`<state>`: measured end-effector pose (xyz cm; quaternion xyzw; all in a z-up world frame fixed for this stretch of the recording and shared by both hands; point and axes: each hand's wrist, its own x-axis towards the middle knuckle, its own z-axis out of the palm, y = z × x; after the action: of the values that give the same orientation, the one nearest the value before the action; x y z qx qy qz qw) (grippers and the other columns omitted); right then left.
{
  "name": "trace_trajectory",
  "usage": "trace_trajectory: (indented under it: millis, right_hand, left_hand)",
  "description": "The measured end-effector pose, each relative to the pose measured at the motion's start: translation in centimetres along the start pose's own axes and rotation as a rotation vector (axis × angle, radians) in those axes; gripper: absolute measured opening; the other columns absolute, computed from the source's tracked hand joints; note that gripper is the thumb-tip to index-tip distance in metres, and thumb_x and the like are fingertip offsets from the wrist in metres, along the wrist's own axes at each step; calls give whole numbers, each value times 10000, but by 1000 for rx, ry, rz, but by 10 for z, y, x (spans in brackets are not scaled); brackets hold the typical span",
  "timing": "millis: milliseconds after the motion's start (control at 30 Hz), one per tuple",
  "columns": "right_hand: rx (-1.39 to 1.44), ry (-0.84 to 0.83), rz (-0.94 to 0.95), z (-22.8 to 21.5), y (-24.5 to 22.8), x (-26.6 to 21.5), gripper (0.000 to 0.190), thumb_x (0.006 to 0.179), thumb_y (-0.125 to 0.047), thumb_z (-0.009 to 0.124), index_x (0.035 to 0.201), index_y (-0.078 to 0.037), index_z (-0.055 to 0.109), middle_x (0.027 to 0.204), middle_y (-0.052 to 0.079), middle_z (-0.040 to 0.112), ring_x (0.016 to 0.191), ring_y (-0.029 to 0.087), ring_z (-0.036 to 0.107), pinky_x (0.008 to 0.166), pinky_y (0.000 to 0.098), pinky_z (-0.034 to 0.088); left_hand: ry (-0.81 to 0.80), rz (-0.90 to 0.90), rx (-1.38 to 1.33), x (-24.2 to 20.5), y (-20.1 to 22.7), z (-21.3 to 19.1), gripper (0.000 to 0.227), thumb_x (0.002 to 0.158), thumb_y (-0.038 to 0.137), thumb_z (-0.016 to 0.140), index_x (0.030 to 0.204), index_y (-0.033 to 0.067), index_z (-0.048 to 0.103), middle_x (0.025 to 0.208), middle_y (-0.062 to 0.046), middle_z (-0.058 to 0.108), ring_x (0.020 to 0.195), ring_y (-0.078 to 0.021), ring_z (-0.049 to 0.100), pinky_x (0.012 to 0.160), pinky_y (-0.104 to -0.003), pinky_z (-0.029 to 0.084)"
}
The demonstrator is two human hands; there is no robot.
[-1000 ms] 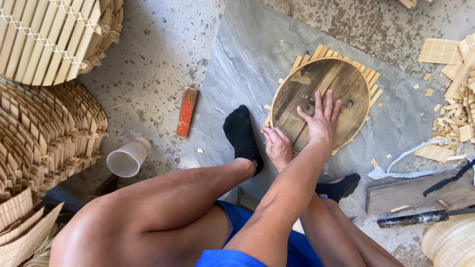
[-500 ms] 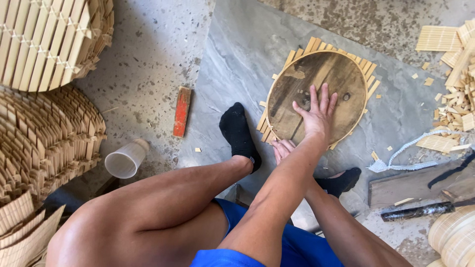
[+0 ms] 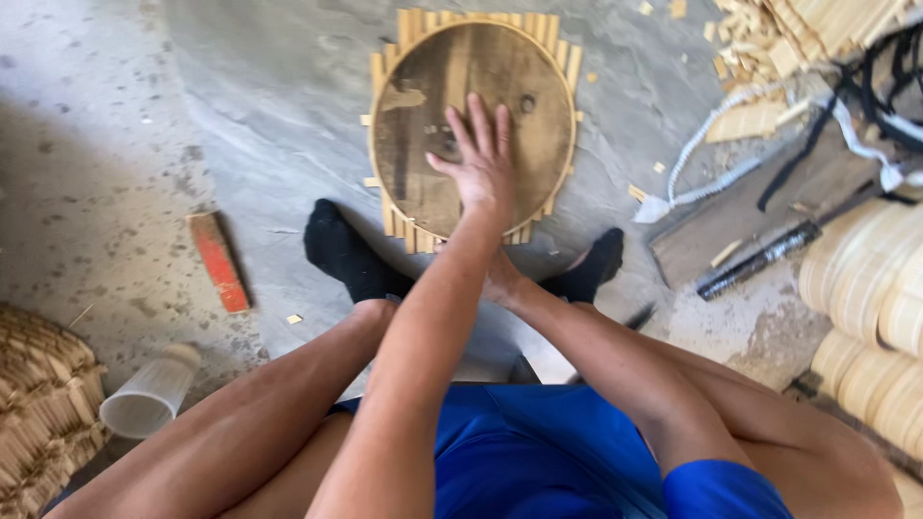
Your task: The person sits on the floor and repeatedly places a circular wooden frame onto a rectangular bamboo mat, presses the frame down, then lifts it off and sets it aside. The person repeats this cycle with multiple mats and frames.
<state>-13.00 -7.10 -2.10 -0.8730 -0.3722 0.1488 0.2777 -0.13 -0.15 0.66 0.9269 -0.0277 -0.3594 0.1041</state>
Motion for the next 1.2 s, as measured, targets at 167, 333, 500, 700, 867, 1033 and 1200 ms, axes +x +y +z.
trace_trajectory:
  millis: [167,333,500,700,867,1033,1200]
  right_hand:
    - [-45,-102,-8,-13,34,-45,345,859,-125,622,1195,-49,645,1234,132,638,1213,316,610,1013,418,530]
    - [-89,-237,-15,-39,72,-71,285,901,-97,616,1180,-93,674,1135,86,642,1104,278,629,881,385,572]
    - [-200,-368,12,-69,108,-79,219,944,-137,609,1146,-148,692,1059,51,622,1026,239,623,785,345,585]
    - [-223,-218,-133,-99,143,-79,319,875,-72,606,1172,-153,691,1067,25,600,1002,194,599,746,292,600]
    - [-448,5,-19,-134,179,-73,254,951,-90,648,1189,-144,718,990,21,599,975,195,603,708,304,565]
    - [-163,449,294,-166,203,-46,101,1028,-130,710,1114,-114,760,948,73,716,870,261,670,755,420,557]
    - [57,833,395,-151,210,-26,71,995,-138,733,1042,-86,738,952,76,755,861,259,715,762,405,560]
  left_hand:
    - [78,-35,99,5,3,12,925,974,185,597,1661,201,-22,1663,-240,-138,1485,-573,-53,998,-830,372]
    - [256,-40,187,11,2,20,951,948,223,662,1625,205,-5,1623,-260,-134,1442,-593,-44,914,-828,413]
    - [39,-29,127,5,4,12,1374,709,578,860,1660,172,-44,1655,-280,-142,1497,-582,-42,991,-805,408]
    - [49,-42,162,6,6,9,1483,623,676,869,1646,166,-76,1648,-291,-143,1496,-585,-41,984,-779,428]
    - [41,-17,214,6,3,8,1508,626,737,847,1637,121,-87,1629,-322,-141,1469,-622,-29,955,-777,434]
    - [5,4,248,4,3,5,1504,652,750,842,1636,116,-102,1627,-343,-149,1466,-635,-30,942,-772,442]
    - [21,8,154,3,0,3,1522,645,638,920,1644,102,-96,1629,-320,-193,1479,-614,-69,970,-753,429]
